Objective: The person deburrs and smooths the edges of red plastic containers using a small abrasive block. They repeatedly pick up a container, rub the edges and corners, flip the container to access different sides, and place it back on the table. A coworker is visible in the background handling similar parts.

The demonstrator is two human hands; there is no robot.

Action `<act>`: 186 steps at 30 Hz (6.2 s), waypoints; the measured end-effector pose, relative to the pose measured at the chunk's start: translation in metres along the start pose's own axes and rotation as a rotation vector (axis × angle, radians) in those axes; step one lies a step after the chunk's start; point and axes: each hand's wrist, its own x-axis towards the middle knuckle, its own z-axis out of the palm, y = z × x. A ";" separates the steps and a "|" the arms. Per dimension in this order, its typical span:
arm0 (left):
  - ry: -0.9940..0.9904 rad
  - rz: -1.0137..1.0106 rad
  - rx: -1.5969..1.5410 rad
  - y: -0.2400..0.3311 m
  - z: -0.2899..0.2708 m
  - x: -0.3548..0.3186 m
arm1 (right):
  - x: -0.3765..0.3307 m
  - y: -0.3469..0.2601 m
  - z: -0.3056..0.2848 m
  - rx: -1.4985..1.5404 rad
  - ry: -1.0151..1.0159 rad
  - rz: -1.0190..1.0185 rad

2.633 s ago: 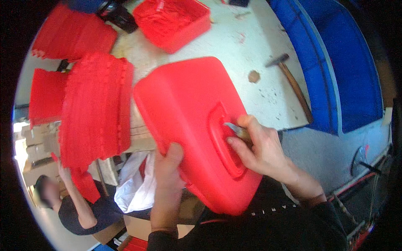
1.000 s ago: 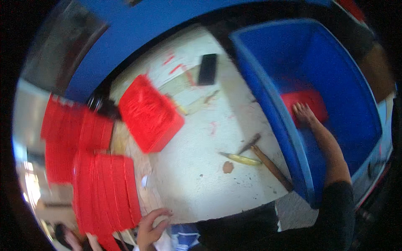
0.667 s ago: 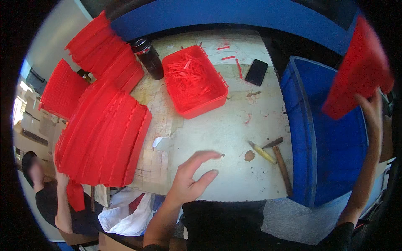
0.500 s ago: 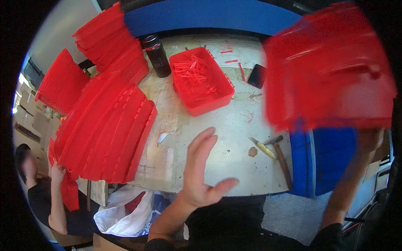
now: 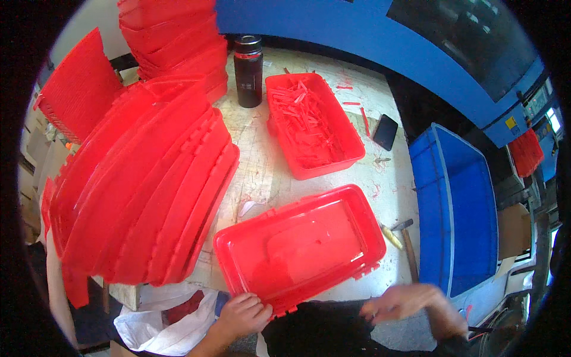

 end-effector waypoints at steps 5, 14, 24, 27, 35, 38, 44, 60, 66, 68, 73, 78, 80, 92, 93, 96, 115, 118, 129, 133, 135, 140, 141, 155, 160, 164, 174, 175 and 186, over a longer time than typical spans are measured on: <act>-0.069 0.028 -0.120 -0.015 -0.013 0.000 | 0.068 -0.039 -0.163 -0.741 1.015 -0.165; -0.180 -0.055 -0.212 -0.017 -0.021 -0.007 | 0.079 0.033 -0.263 -1.292 0.644 0.078; -0.182 -0.027 -0.199 -0.014 -0.012 -0.008 | 0.208 0.000 -0.325 -0.885 0.939 0.358; -0.303 -0.057 -0.193 -0.011 -0.030 0.008 | 0.221 0.008 -0.330 -0.691 1.077 0.207; 0.187 -0.711 -0.842 0.030 -0.064 0.096 | 0.101 -0.037 -0.186 0.541 1.114 -0.496; 0.172 -0.649 -1.258 0.043 -0.042 0.152 | 0.075 -0.028 -0.080 0.782 0.753 -0.704; -0.220 -0.597 -1.316 0.065 -0.007 0.189 | 0.031 0.019 0.014 0.451 0.646 -0.801; -0.420 0.589 0.157 0.012 0.076 0.321 | -0.019 0.073 0.054 1.036 1.060 -0.553; -0.521 0.269 0.227 -0.027 0.078 0.339 | -0.033 0.073 0.056 1.231 0.857 -0.912; -0.493 0.177 0.164 -0.040 0.071 0.325 | -0.040 0.068 0.048 0.763 1.047 -0.568; -0.484 -0.114 -0.147 -0.064 0.062 0.272 | -0.024 0.047 0.013 -0.181 1.273 -0.058; -0.555 -0.193 -0.381 -0.072 0.051 0.239 | 0.042 0.026 -0.021 -0.595 1.181 -0.163; -0.528 -0.208 -0.394 -0.074 0.049 0.233 | 0.075 0.016 -0.023 -0.588 1.074 0.143; -0.525 -0.122 -0.350 -0.086 0.056 0.228 | 0.122 -0.005 -0.051 -0.489 0.679 0.368; -0.527 -0.116 -0.340 -0.085 0.057 0.228 | 0.124 -0.003 -0.053 -0.424 0.690 0.356; -0.551 -0.083 -0.256 -0.083 0.057 0.231 | 0.126 0.006 -0.057 -0.224 0.796 0.266; -0.480 -0.064 -0.105 -0.073 0.064 0.241 | 0.124 0.024 -0.061 0.295 0.871 0.153; -0.445 -0.056 -0.082 -0.070 0.063 0.243 | 0.126 0.026 -0.060 0.294 0.883 0.149; -0.432 -0.053 -0.022 -0.064 0.061 0.243 | 0.131 0.031 -0.059 0.282 0.955 0.146; -0.405 -0.030 0.013 -0.067 0.065 0.243 | 0.134 0.030 -0.055 0.128 1.060 0.083; -0.402 -0.019 0.032 -0.067 0.066 0.243 | 0.133 0.029 -0.057 0.114 1.026 0.158; -0.399 0.058 0.047 -0.066 0.065 0.244 | 0.124 0.025 -0.067 1.123 0.471 0.183; -0.389 0.068 0.033 -0.066 0.065 0.245 | 0.124 0.025 -0.066 1.223 0.477 0.126; -0.408 0.086 0.072 -0.069 0.070 0.250 | 0.147 0.023 -0.053 0.107 1.110 0.106; -0.419 0.081 0.070 -0.071 0.070 0.253 | 0.150 0.025 -0.051 0.828 1.029 -0.034; -0.398 0.123 0.063 -0.072 0.074 0.258 | 0.149 0.027 -0.046 1.418 0.894 -0.192; -0.386 0.162 0.057 -0.082 0.078 0.258 | 0.160 0.009 -0.053 0.665 1.215 -0.011; -0.353 0.166 0.051 -0.084 0.078 0.258 | 0.161 0.011 -0.060 0.385 1.261 0.014; -0.321 0.050 -0.355 -0.081 0.065 0.252 | 0.083 -0.011 -0.108 -0.382 1.070 0.157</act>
